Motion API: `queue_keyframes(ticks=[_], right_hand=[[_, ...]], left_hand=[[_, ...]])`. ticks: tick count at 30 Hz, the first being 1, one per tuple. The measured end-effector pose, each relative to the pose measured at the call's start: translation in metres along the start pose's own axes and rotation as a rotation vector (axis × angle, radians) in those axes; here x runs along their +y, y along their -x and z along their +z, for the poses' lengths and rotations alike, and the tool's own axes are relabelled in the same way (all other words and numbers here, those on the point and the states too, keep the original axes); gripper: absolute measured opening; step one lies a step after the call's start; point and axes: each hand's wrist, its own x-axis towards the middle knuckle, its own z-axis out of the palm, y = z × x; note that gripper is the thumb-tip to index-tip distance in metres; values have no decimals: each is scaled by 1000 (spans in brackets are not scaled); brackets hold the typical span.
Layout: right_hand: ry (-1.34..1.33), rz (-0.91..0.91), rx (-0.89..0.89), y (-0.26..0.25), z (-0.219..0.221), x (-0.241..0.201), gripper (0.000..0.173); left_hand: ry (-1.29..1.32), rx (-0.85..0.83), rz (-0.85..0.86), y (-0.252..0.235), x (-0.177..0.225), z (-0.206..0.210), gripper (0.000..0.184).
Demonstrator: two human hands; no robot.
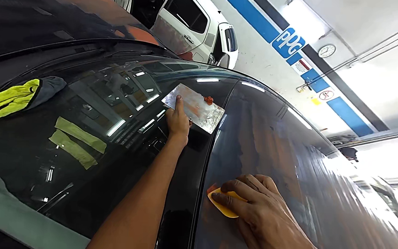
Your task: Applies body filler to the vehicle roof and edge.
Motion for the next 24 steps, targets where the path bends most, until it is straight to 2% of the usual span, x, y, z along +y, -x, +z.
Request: queue_keyframes(ticks=[5,10,13,20,22,24], right_hand=[[-2,148,-169,-5,-27,-19,31],[69,325,-87,-21,-21,-24,34],[99,352,-111,-29,-16,-32,32],[-51,361,-326,-25,-38,-56,27],[-59,379,-314,-28,-41,-51,28],[20,397,-222,-34,-35,-41,30]], left_hand=[[14,-2,-9,-2,0,0,43],[7,3,-15,-2,0,0,43],[10,-8,-25,-2,0,1,43],[30,-2,-20,-2,1,1,43],[18,2,-29,-3,3,1,43],[5,7,-34,-3,2,1,43]])
